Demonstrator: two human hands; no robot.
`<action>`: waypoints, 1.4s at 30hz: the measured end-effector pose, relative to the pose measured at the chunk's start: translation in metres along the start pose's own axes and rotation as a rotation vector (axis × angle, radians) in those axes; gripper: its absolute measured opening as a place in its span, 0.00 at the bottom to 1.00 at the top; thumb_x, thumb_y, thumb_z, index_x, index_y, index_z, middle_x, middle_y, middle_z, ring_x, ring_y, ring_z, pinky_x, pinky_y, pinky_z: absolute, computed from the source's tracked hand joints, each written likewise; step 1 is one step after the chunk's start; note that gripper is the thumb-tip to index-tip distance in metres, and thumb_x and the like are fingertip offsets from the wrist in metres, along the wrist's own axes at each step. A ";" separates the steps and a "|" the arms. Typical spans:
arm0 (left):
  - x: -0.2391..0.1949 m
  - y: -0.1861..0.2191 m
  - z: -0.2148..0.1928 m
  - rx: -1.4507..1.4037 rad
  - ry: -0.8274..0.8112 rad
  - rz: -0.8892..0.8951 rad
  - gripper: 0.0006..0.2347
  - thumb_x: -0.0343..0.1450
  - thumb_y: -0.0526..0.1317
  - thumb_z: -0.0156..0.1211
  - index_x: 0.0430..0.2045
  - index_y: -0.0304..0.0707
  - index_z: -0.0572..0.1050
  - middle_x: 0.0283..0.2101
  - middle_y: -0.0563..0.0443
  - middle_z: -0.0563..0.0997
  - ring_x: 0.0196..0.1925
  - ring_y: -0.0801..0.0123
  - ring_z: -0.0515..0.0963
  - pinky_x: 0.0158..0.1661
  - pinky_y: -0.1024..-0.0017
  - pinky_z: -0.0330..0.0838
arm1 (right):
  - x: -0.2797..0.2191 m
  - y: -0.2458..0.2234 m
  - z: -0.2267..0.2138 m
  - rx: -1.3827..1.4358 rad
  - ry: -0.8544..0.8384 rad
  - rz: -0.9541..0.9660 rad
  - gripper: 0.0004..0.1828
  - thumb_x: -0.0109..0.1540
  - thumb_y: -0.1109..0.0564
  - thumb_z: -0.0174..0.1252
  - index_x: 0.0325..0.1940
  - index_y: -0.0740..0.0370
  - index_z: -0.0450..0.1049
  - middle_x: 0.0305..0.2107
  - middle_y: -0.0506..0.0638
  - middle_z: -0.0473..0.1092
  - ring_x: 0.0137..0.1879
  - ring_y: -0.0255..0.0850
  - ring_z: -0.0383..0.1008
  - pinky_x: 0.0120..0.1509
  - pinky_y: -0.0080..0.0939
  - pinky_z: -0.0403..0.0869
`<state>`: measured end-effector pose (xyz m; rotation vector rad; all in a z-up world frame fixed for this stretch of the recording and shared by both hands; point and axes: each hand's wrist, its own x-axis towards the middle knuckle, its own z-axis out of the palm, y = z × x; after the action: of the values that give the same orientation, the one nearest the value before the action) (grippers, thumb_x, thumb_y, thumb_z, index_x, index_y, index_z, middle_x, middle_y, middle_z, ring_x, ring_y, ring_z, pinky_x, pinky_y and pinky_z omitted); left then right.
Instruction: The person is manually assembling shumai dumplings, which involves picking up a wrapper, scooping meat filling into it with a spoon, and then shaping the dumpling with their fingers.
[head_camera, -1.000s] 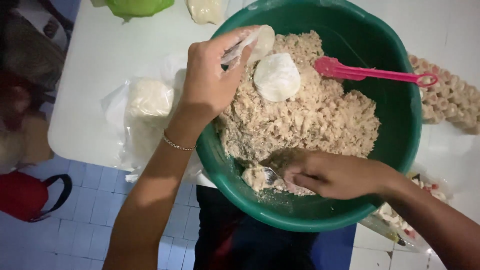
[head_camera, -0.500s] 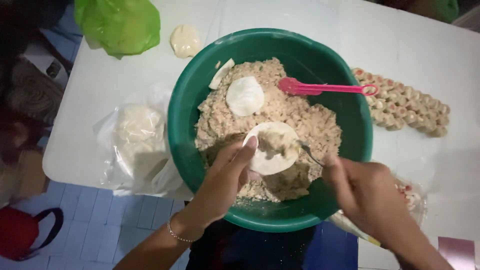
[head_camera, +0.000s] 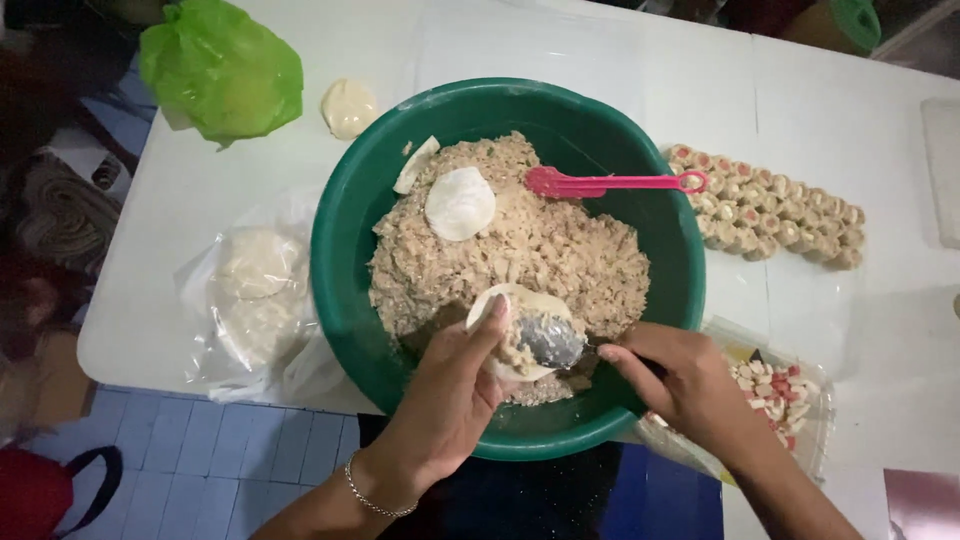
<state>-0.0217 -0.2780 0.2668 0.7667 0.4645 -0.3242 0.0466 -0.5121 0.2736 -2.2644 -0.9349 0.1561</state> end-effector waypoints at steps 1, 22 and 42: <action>-0.001 0.002 0.002 -0.004 -0.024 0.024 0.20 0.72 0.50 0.55 0.06 0.46 0.68 0.04 0.60 0.61 0.21 0.77 0.73 0.66 0.37 0.59 | -0.002 0.004 -0.003 -0.046 -0.028 -0.002 0.19 0.66 0.52 0.52 0.21 0.57 0.66 0.14 0.45 0.62 0.19 0.33 0.62 0.25 0.33 0.61; 0.022 -0.002 0.026 0.392 0.520 -0.004 0.19 0.74 0.41 0.47 0.59 0.39 0.59 0.51 0.43 0.63 0.49 0.61 0.64 0.45 0.66 0.64 | -0.001 -0.044 0.026 -0.245 0.170 0.105 0.07 0.65 0.55 0.54 0.46 0.54 0.73 0.14 0.46 0.71 0.10 0.35 0.65 0.12 0.38 0.62; 0.012 -0.004 0.038 -0.437 -0.030 0.271 0.22 0.77 0.44 0.37 0.61 0.22 0.61 0.65 0.22 0.66 0.68 0.37 0.66 0.66 0.45 0.55 | 0.011 -0.049 0.001 0.149 0.012 0.478 0.09 0.66 0.52 0.52 0.33 0.55 0.71 0.21 0.44 0.75 0.25 0.32 0.70 0.31 0.37 0.66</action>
<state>-0.0025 -0.3096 0.2820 0.3898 0.3790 0.0219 0.0256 -0.4788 0.3052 -2.3048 -0.3461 0.4064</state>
